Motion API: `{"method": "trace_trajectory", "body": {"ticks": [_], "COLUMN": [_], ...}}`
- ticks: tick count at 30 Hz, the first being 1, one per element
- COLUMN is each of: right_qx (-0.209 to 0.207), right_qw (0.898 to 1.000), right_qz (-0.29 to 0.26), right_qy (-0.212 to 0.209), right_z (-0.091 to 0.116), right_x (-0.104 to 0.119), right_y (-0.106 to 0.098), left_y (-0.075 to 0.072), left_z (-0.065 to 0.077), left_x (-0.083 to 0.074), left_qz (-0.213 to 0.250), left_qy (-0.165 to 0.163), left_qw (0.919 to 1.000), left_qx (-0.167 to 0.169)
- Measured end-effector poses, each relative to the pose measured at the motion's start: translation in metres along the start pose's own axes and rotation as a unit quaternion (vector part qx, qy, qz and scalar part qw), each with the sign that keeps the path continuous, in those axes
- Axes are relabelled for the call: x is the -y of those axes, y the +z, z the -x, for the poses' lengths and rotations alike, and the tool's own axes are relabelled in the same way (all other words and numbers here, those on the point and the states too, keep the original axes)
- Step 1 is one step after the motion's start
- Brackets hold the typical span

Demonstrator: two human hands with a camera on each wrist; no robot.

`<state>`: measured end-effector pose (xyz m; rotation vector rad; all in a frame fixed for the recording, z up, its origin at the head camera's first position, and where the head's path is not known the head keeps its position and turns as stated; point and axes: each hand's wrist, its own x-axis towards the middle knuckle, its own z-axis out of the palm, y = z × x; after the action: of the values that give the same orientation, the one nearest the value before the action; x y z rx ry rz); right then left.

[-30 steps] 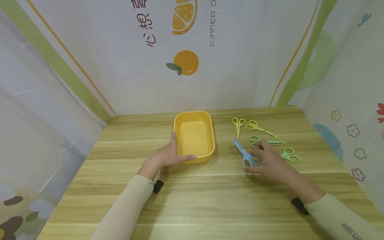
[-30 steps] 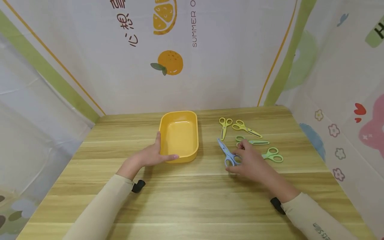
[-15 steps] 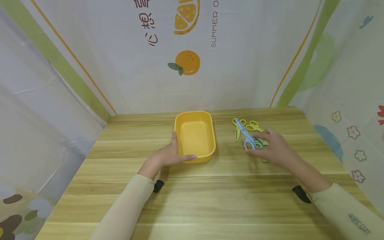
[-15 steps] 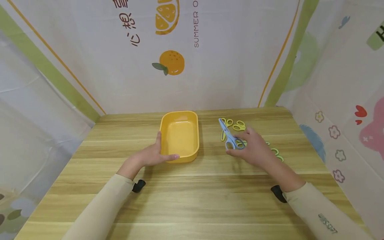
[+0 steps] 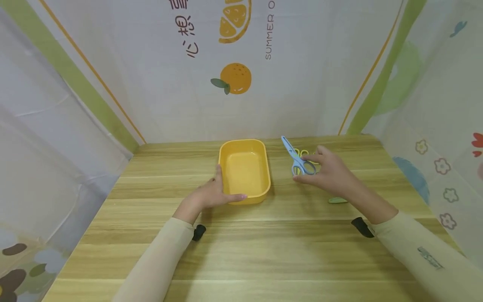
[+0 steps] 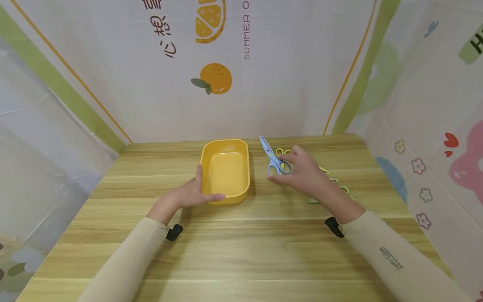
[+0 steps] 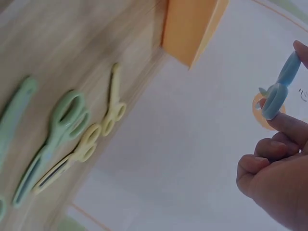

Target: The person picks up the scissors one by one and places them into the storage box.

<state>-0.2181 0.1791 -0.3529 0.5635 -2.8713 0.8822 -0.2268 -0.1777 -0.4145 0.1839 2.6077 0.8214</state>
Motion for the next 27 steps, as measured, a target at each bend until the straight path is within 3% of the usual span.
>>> {"method": "trace_trajectory", "body": {"ticks": [12, 19, 23, 27], "right_qx": [0.031, 0.061, 0.076, 0.078], "right_qw": [0.999, 0.997, 0.996, 0.997], "right_qz": [-0.035, -0.038, -0.039, -0.022], "right_qy": [0.01, 0.003, 0.005, -0.005], "right_z": [-0.037, -0.052, -0.056, -0.06], "right_x": [0.033, 0.048, 0.053, 0.055], "right_y": [0.022, 0.04, 0.049, 0.059], "left_y": [0.0, -0.001, 0.0, 0.001], "left_z": [-0.001, 0.001, 0.001, -0.002], "left_x": [0.0, -0.001, 0.0, 0.002], "left_qz": [-0.018, -0.061, -0.039, -0.047], "left_qy": [-0.004, -0.015, 0.0, 0.024], "left_qw": [0.9998, 0.9979, 0.9992, 0.9984], "left_qx": [-0.008, -0.017, -0.005, -0.018]}}
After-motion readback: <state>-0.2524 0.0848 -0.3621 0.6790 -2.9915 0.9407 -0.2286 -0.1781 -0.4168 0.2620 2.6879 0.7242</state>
